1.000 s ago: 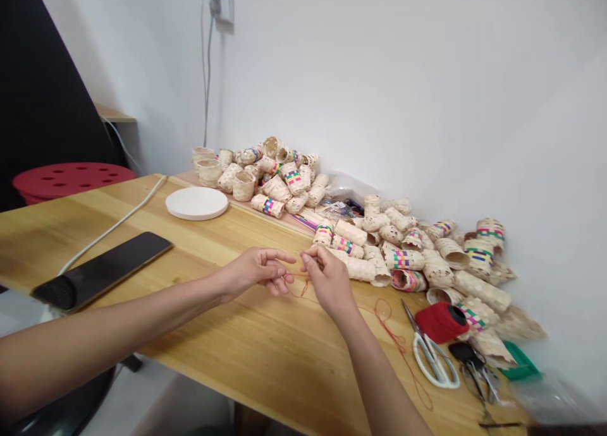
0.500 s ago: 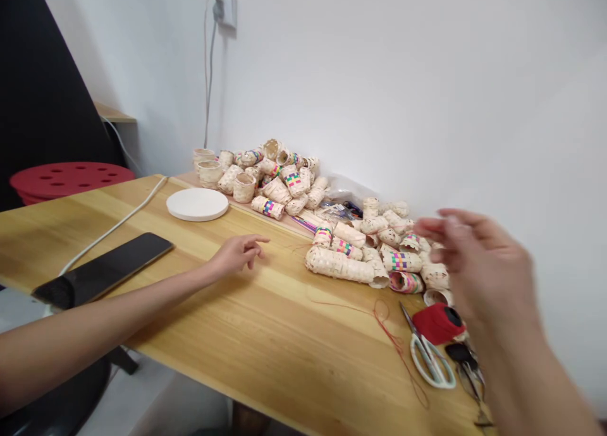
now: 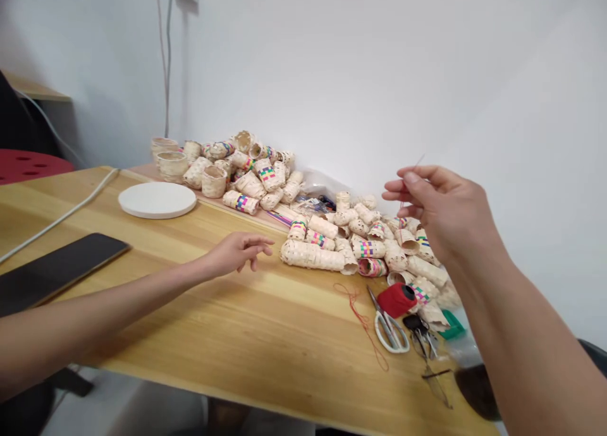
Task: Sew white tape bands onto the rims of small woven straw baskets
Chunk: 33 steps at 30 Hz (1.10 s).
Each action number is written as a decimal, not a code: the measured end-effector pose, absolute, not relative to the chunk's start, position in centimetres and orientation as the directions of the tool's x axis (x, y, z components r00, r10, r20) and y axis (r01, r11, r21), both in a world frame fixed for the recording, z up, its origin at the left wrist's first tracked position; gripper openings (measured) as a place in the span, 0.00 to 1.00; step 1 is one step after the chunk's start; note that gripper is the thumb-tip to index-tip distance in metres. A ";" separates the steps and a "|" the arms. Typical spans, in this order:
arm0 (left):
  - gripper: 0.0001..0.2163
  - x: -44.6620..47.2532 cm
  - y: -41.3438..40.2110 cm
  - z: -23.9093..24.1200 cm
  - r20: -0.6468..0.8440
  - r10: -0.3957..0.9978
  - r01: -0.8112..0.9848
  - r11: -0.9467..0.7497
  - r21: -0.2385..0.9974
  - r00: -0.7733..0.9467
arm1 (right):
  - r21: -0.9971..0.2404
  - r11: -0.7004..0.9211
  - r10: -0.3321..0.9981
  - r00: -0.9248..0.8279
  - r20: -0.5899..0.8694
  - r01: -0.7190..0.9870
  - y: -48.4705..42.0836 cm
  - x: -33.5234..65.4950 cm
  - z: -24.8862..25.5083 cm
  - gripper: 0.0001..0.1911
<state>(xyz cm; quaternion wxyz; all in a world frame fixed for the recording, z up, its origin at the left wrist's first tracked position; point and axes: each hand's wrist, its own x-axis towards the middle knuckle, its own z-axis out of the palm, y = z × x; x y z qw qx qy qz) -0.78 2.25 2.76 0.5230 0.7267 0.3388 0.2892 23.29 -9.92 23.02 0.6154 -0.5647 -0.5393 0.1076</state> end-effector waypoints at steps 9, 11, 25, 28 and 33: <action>0.14 2.0 -1.0 7.6 0.315 0.747 -0.101 -0.319 0.943 0.586 | -0.735 0.369 0.777 0.245 0.580 0.570 -8.6 19.2 25.3 0.03; 0.14 2.2 -1.5 9.5 0.382 0.739 -0.177 -0.344 0.922 0.555 | -0.729 0.367 0.792 0.216 0.571 0.578 -8.4 18.5 25.4 0.04; 0.28 7.2 -1.2 12.2 0.410 0.633 -0.345 -0.231 0.910 0.656 | -0.731 0.369 0.839 0.132 0.528 0.575 -8.5 15.8 26.0 0.06; 0.29 8.3 -1.0 11.6 0.373 0.519 -0.343 -0.158 0.926 0.769 | -0.727 0.363 0.844 0.126 0.522 0.582 -8.5 15.6 26.0 0.05; 0.23 10.2 -1.0 11.0 0.330 0.448 -0.384 0.031 0.923 0.831 | -0.713 0.354 0.846 0.118 0.521 0.606 -8.6 15.6 26.0 0.04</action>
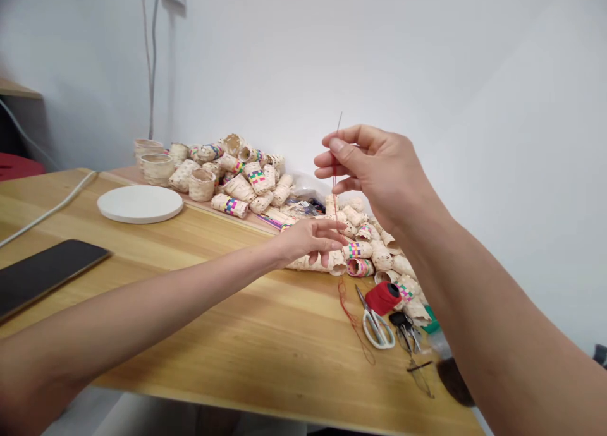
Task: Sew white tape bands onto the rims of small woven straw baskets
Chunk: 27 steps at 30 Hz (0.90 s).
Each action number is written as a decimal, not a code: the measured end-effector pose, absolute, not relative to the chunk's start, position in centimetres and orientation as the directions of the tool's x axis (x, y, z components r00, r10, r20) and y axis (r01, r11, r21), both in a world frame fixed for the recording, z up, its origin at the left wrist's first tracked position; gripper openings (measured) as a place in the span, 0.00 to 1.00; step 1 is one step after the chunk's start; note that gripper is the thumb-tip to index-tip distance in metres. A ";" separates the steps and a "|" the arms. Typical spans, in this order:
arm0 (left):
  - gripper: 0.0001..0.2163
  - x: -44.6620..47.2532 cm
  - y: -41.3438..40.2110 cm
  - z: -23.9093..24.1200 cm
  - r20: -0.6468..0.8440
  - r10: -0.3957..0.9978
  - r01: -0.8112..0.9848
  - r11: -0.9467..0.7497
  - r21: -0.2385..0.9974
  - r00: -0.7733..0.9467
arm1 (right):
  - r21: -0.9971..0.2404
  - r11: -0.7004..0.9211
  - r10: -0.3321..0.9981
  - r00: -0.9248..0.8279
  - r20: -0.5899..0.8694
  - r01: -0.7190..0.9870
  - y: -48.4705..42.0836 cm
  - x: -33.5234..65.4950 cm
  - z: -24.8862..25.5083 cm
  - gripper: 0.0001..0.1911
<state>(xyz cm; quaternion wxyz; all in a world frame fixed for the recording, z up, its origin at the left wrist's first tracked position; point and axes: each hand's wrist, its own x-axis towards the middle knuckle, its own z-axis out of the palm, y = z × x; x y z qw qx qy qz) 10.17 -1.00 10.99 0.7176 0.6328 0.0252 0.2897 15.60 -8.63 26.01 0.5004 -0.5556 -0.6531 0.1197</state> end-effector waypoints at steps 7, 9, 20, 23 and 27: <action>0.08 10.7 -1.1 10.4 0.294 0.468 -0.419 0.187 0.889 0.833 | -0.703 0.364 0.838 0.115 0.534 0.611 -8.9 15.9 26.0 0.03; 0.07 10.5 -1.1 10.2 0.289 0.469 -0.417 0.193 0.888 0.834 | -0.696 0.367 0.835 0.111 0.539 0.617 -8.8 16.0 26.0 0.03; 0.17 9.3 -0.7 8.6 0.335 0.509 -0.435 0.088 0.896 0.793 | -0.699 0.389 0.819 0.122 0.561 0.600 -8.4 16.7 26.1 0.03; 0.16 9.0 -0.5 8.1 0.305 0.539 -0.401 0.067 0.914 0.785 | -0.691 0.370 0.811 0.147 0.566 0.621 -8.1 16.9 25.9 0.03; 0.14 8.9 -0.1 7.5 0.282 0.567 -0.371 0.045 0.927 0.774 | -0.624 0.380 0.772 0.137 0.620 0.683 -7.8 16.6 25.5 0.05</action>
